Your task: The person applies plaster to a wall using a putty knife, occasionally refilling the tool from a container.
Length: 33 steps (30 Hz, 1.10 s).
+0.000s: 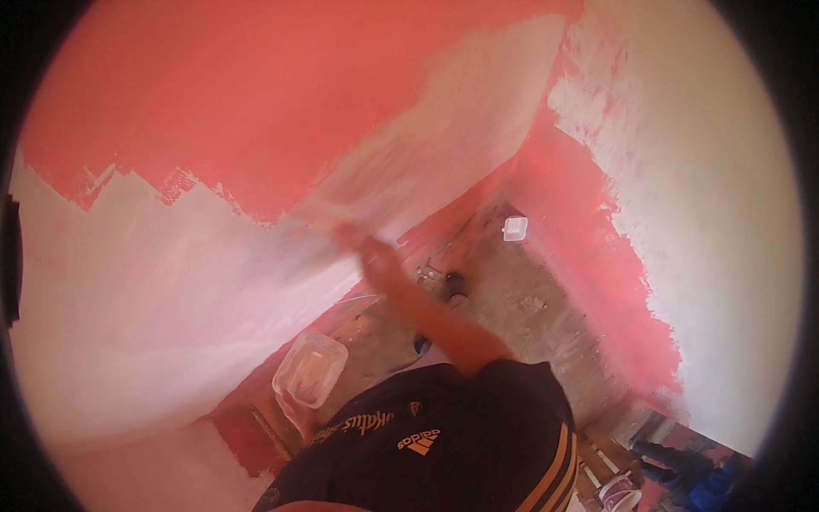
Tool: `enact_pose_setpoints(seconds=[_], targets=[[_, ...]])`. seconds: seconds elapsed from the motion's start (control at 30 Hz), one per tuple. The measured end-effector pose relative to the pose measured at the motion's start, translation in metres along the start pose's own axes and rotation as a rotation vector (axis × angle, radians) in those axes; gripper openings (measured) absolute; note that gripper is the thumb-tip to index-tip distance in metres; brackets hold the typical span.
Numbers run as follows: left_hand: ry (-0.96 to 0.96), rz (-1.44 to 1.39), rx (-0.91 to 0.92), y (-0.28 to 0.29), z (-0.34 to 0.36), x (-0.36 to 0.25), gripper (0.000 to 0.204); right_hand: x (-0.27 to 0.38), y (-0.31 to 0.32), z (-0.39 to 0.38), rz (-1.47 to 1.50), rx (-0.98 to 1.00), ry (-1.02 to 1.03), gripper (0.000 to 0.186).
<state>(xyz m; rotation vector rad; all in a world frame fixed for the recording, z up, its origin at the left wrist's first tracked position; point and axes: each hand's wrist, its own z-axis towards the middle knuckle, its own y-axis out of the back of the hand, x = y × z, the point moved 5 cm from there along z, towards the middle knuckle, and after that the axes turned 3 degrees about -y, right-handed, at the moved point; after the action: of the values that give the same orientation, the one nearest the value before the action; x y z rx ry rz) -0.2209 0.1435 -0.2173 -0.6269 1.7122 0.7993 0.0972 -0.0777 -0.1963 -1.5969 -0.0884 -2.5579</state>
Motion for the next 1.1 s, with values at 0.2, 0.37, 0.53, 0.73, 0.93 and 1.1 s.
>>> enact_pose_setpoints(seconds=[0.2,0.37,0.53,0.73,0.93,1.1], targets=[[0.017,-0.166,-0.014,0.001,-0.005,-0.005,0.055,-0.012,0.204,0.122,-0.234,-0.754,-0.327,0.034],[0.055,-0.249,-0.013,-0.004,-0.003,0.001,0.056,-0.012,0.003,0.054,-0.200,-0.308,0.101,0.030],[-0.007,-0.062,0.025,-0.005,0.000,-0.011,0.053,-0.003,0.023,0.021,-0.099,-0.147,-0.121,0.028],[-0.023,-0.154,0.001,0.000,-0.009,-0.017,0.052,0.000,0.187,0.138,0.015,-0.457,-0.302,0.029],[0.058,-0.165,-0.055,0.002,-0.003,0.000,0.051,0.038,-0.051,0.013,-0.081,-0.080,0.150,0.031],[-0.001,-0.209,-0.037,-0.002,-0.003,-0.006,0.051,-0.013,0.097,0.053,-0.391,-0.417,-0.273,0.030]])
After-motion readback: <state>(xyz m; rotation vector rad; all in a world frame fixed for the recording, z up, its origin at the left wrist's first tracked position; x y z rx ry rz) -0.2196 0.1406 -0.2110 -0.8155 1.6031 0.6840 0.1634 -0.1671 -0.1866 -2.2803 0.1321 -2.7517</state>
